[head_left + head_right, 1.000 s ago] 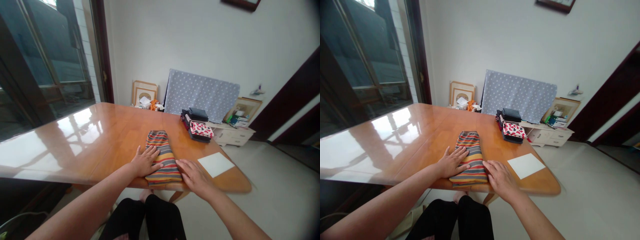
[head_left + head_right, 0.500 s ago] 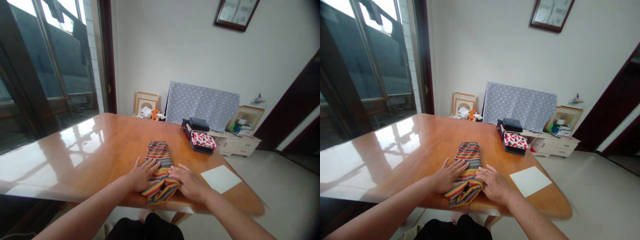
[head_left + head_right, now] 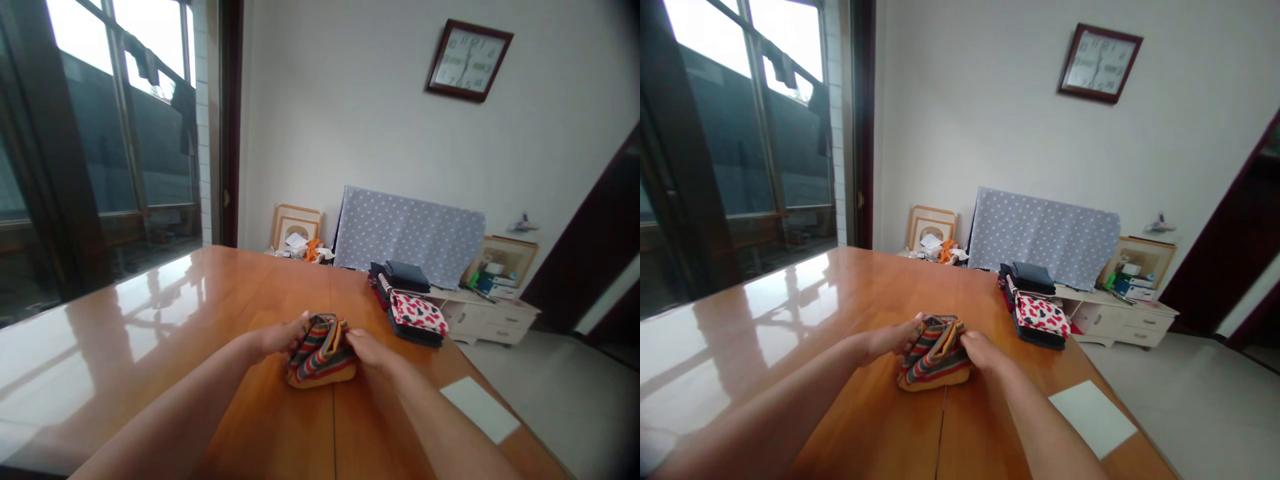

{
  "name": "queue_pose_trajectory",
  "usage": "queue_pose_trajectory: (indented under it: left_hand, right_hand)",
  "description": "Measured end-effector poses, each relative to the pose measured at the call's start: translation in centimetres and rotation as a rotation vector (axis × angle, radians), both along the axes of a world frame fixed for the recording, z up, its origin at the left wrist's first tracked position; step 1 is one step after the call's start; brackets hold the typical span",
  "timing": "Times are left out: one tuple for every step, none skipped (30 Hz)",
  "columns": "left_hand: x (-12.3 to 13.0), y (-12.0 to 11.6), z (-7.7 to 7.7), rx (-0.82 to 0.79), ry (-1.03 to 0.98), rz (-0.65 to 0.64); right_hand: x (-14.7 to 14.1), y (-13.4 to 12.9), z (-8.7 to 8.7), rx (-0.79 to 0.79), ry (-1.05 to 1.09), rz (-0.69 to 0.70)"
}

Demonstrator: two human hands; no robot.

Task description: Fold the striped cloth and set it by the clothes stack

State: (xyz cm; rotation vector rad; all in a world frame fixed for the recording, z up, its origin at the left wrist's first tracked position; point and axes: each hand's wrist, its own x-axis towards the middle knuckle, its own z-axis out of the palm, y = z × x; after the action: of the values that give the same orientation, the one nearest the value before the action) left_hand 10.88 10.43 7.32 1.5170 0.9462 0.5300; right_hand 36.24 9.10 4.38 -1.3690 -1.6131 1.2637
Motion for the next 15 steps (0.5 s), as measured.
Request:
queue_pose_trajectory:
  left_hand:
    - [-0.2, 0.6, 0.0, -0.087, -0.011, -0.048]
    - [-0.4, 1.1, 0.0, -0.158, -0.03, -0.07]
    - [-0.6, 1.5, -0.1, -0.2, -0.053, -0.06]
    - [-0.7, 1.8, -0.1, -0.226, -0.07, -0.043]
    - [-0.8, 2.0, -0.2, -0.231, -0.079, -0.026]
    - [-0.8, 2.0, -0.3, -0.219, -0.083, -0.019]
    - [-0.7, 2.0, -0.3, -0.198, -0.091, -0.022]
    - [-0.5, 2.0, -0.4, -0.171, -0.116, -0.028]
    - [-0.2, 1.9, -0.5, -0.144, -0.161, -0.027]
    - [0.1, 2.0, -0.7, -0.119, -0.222, -0.013]
    - [0.4, 2.1, -0.9, -0.101, -0.285, 0.02]
    - [0.8, 2.2, -1.1, -0.088, -0.339, 0.066]
    - [1.2, 2.5, -1.4, -0.081, -0.376, 0.119]
    - [1.5, 2.8, -1.7, -0.077, -0.396, 0.166]
    - [1.8, 3.2, -2.0, -0.075, -0.407, 0.205]
  right_hand:
    - [0.0, 0.7, -0.5, -0.03, -0.012, -0.041]
    - [0.1, 1.3, -1.1, -0.061, -0.026, -0.072]
    - [0.1, 1.7, -1.6, -0.089, -0.041, -0.098]
    - [0.2, 2.0, -2.0, -0.114, -0.057, -0.123]
    - [0.2, 2.2, -2.3, -0.136, -0.07, -0.135]
    - [0.3, 2.4, -2.5, -0.151, -0.075, -0.139]
    - [0.3, 2.6, -2.6, -0.159, -0.067, -0.136]
    - [0.3, 2.8, -2.6, -0.161, -0.047, -0.124]
    - [0.2, 2.9, -2.5, -0.156, -0.015, -0.106]
    - [0.2, 3.1, -2.4, -0.145, 0.026, -0.083]
    - [0.1, 3.2, -2.1, -0.133, 0.068, -0.059]
    - [0.1, 3.3, -1.8, -0.123, 0.104, -0.037]
    - [0.0, 3.4, -1.5, -0.116, 0.129, -0.022]
    - [-0.1, 3.5, -1.1, -0.11, 0.143, -0.016]
    - [-0.1, 3.6, -0.9, -0.105, 0.149, -0.02]
